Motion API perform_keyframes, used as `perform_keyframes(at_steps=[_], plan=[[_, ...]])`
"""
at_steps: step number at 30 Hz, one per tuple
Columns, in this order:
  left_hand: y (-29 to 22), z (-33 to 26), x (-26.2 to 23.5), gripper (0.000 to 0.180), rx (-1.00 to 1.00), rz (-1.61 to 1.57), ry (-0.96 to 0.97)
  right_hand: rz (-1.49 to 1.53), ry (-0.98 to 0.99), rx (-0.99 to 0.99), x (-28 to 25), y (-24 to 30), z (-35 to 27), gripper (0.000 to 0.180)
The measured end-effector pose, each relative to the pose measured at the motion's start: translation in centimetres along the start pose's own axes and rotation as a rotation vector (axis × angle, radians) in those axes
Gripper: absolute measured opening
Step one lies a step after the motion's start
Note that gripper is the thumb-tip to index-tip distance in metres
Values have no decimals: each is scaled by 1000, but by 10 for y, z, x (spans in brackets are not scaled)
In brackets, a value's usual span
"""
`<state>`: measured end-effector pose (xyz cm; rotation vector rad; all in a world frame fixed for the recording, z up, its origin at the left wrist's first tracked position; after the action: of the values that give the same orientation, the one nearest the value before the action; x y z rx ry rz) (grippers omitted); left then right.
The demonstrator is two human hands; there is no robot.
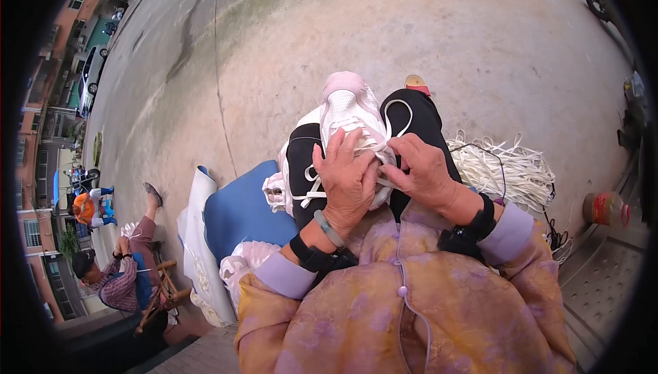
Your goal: Lacing a pair of pink and white sneakers.
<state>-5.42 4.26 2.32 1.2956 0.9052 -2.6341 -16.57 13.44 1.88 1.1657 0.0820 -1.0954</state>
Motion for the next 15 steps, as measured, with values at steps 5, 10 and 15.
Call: perform_keyframes(at_steps=[5,10,15], plan=[[1,1,5,17,-36,-24,-57,147,9,103,6,-5,-5,30],[4,3,9,15,-82,-70,-45,191,-106,-17,9,0,-3,31],[-1,5,0,7,-94,-59,-3,131,-9,78,9,-1,-5,38]])
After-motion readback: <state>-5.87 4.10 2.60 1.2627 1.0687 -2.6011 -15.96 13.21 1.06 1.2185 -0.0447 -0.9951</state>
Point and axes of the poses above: each hand's wrist, its own z-axis towards the middle knuckle, its own x-axis out of the palm, y = z × x, the point moved 5 cm from there along z, towards the middle knuckle, and after that the axes turned 7 degrees about -y, right-handed, at the moved point
